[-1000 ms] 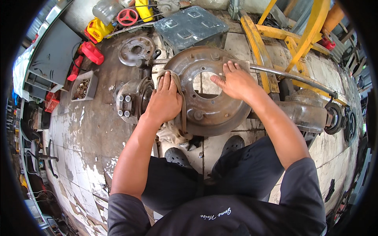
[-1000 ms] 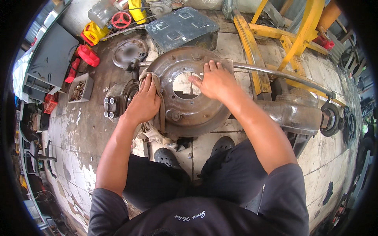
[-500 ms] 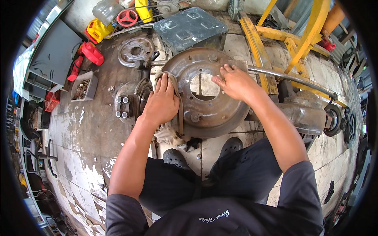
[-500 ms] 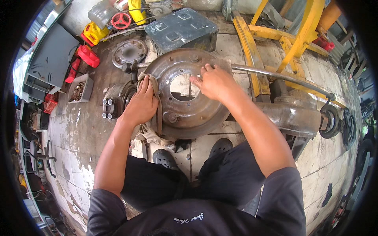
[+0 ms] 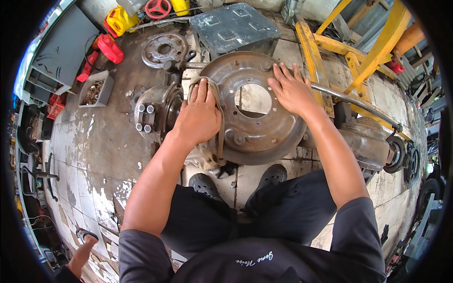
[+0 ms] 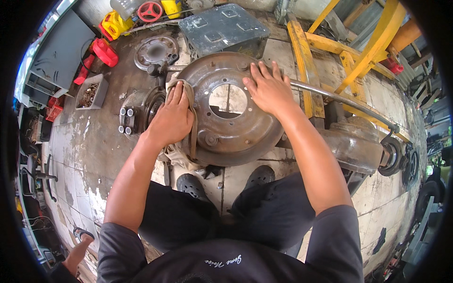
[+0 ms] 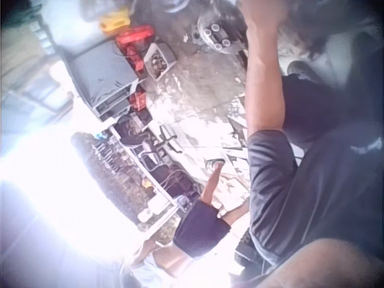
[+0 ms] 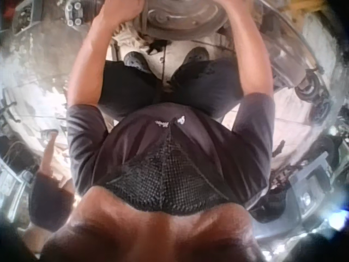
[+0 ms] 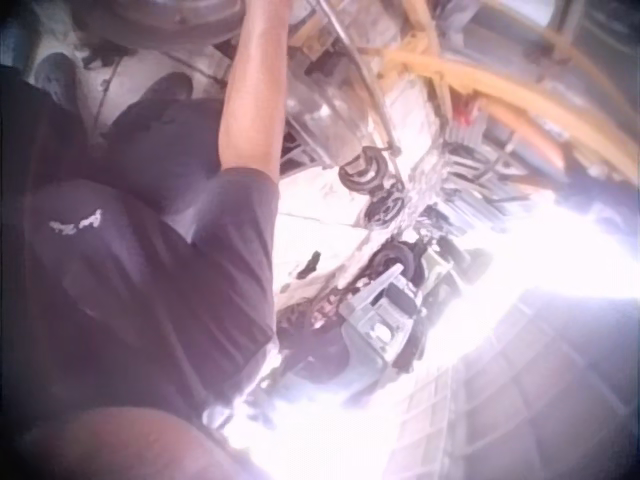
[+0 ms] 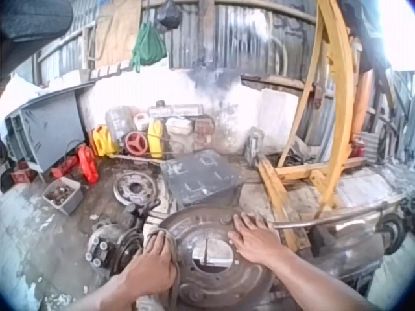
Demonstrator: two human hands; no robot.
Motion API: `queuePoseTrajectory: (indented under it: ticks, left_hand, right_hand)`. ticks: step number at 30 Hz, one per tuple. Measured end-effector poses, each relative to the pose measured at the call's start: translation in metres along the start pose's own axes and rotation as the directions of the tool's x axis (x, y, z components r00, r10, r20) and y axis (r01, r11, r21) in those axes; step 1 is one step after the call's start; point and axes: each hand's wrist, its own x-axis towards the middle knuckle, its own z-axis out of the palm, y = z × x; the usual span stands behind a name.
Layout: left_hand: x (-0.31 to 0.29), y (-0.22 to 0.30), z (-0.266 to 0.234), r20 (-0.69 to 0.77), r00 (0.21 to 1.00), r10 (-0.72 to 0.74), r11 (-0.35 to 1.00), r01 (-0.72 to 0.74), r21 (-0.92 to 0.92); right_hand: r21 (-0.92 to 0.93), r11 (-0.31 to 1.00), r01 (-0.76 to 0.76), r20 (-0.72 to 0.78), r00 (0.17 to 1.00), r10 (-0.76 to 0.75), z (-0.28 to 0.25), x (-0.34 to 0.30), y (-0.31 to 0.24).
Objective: The person wipes the surface of a large circular metal part with a cloth, repeatedly rubbing the same area. The person holds the part steady with one hand while cleaning with the other.
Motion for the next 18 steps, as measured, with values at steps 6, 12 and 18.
queuePoseTrajectory:
  ticks: [6, 12, 18]
  left_hand:
    - [-0.001, -0.002, -0.001, 0.014, 1.000, -0.007, 1.000, 0.007, -0.016]
    - [0.000, -0.005, 0.001, -0.003, 1.000, -0.005, 1.000, 0.005, -0.009]
    - [0.000, -0.005, -0.001, -0.026, 1.000, 0.008, 1.000, -0.008, -0.001]
  right_hand:
    - [-0.055, 0.998, 0.011, 0.045, 0.999, -0.008, -0.003, -0.002, -0.017]
    - [-0.129, 0.991, -0.037, 0.056, 0.997, 0.044, -0.004, 0.005, -0.032]
    - [-0.087, 0.996, -0.036, 0.051, 0.998, 0.040, -0.004, 0.010, -0.032]
